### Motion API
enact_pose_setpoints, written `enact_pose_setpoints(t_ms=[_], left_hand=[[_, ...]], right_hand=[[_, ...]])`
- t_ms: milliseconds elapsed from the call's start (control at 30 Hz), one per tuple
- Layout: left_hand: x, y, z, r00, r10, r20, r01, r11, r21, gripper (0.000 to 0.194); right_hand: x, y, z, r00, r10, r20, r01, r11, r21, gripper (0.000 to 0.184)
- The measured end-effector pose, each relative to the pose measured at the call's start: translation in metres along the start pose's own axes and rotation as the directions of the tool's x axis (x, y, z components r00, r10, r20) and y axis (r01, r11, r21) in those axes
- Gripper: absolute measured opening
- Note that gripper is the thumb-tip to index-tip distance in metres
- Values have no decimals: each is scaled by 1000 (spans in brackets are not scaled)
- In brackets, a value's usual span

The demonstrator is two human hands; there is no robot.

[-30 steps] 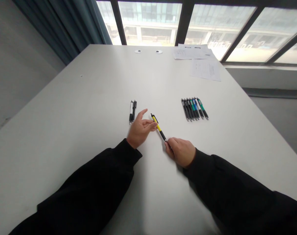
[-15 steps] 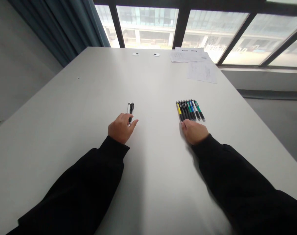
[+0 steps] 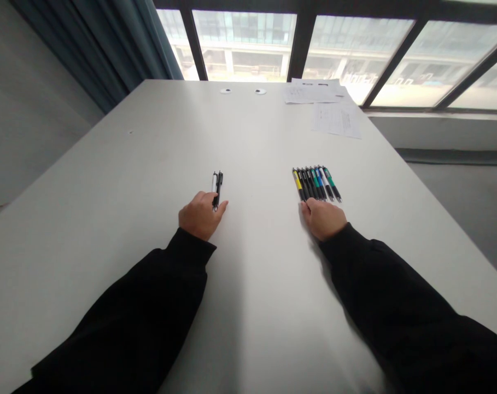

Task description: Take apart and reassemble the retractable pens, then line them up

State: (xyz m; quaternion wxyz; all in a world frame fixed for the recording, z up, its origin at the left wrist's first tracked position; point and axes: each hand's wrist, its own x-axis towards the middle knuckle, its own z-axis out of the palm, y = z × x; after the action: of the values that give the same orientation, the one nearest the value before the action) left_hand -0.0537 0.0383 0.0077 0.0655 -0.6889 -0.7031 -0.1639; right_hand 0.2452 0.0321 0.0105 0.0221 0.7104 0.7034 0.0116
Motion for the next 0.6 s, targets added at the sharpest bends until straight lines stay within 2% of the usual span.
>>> enact_pose_setpoints(t_ms=[200, 300, 433, 500, 600], left_hand=[[-1, 1, -2, 999, 33, -24, -33, 999, -2, 31], [0, -1, -1, 994, 95, -58, -95, 995, 11, 31], [2, -5, 1, 985, 169, -26, -169, 986, -4, 30], [2, -5, 3, 983, 179, -28, -179, 984, -11, 27], [2, -5, 4, 979, 200, -48, -201, 979, -30, 22]], right_hand=[[-1, -1, 2, 1000, 2, -31, -1, 1000, 6, 48], [-2, -2, 3, 999, 5, -52, -4, 1000, 27, 48], [-4, -1, 5, 996, 10, -87, -5, 998, 59, 47], [-6, 1, 6, 992, -18, -127, 28, 996, 83, 48], [-9, 5, 11, 967, -108, -230, 140, 982, 127, 50]])
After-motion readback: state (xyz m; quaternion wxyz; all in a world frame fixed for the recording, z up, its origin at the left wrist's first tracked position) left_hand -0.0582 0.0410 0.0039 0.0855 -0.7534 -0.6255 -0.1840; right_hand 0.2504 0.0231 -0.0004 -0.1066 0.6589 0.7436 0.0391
